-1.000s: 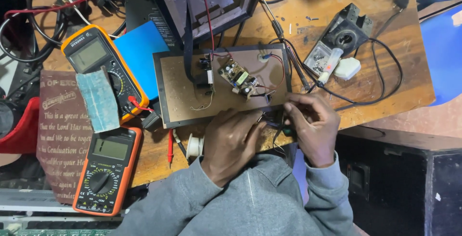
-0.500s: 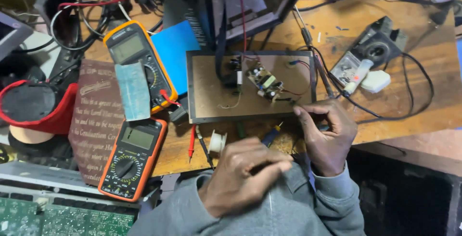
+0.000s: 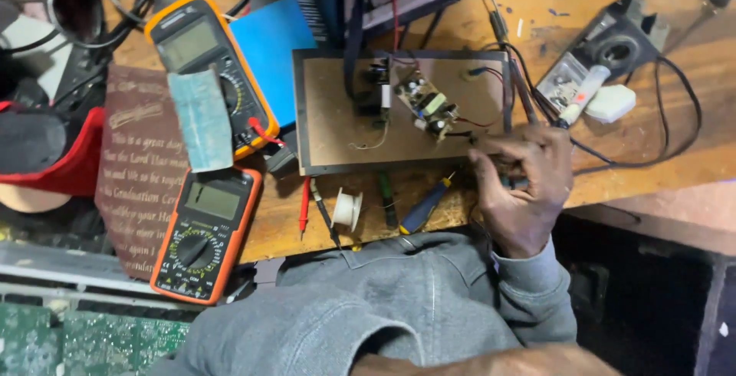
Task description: Soldering wires onto a circuit board for electronics repair at a workbench.
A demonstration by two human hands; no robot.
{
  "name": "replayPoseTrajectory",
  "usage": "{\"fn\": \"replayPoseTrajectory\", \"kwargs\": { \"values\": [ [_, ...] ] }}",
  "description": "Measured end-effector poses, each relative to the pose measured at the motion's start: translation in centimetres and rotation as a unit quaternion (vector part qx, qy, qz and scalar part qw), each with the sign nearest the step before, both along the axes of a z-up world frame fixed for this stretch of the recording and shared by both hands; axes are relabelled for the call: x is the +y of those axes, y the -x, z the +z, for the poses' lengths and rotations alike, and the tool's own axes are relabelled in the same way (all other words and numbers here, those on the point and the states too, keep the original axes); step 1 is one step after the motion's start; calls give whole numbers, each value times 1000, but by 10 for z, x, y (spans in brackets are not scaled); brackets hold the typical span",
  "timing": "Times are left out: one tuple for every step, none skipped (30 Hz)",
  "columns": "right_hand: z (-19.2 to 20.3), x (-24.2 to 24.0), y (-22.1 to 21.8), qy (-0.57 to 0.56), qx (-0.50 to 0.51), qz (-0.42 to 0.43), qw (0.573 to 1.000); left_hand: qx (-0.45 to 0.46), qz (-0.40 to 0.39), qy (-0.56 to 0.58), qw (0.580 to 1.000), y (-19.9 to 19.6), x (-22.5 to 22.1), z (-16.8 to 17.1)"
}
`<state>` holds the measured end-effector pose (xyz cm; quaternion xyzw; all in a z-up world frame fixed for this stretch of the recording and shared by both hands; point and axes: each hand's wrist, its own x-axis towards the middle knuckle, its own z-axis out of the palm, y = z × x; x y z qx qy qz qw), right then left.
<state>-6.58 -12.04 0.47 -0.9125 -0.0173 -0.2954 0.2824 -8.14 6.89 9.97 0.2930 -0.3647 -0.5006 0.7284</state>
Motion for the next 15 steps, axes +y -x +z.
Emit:
{"fn": "replayPoseTrajectory", "kwargs": {
  "values": [
    [2,0,-3,-1,1,-7,1000,1,-7,-1,1000,-4,-1,4],
    [5,-1,-5,-5,6,35,999,1,-7,-3,1000,-8,-3,9],
    [8,-2,-6,-9,13,77,997,4,-5,-6,1000,-10,-5,13],
    [8,1,-7,-10,16,72,997,7,-11,-6,1000,-11,-7,15],
    [9,1,-10,-11,21,77,997,6,-12,-4,1000,-14,-10,17],
    [11,2,-14,-13,25,82,996,6,-14,-1,1000,-17,-13,20],
    [8,-2,-14,-13,20,83,996,1,-14,-2,1000,-19,-18,14],
    [4,-6,-14,-14,31,78,996,-89,120,-54,987,-20,-23,9],
    [1,-10,-12,-12,44,71,996,-174,248,-101,948,-21,-28,2],
    [-1,-13,-13,-11,42,70,997,-176,248,-100,947,-26,-28,-11],
    [-3,-15,-12,-23,53,70,996,-198,310,-163,916,-29,-28,-24],
    [-4,-16,-11,-34,63,70,995,-217,369,-226,875,-32,-28,-36],
    [-4,-16,-10,-35,62,70,995,-218,369,-226,875,-37,-26,-47],
    [-4,-15,-9,-51,65,63,995,-279,435,-263,815,-41,-23,-58],
    [-4,-15,-8,-67,69,55,994,-337,495,-296,744,-45,-21,-69]
  ]
}}
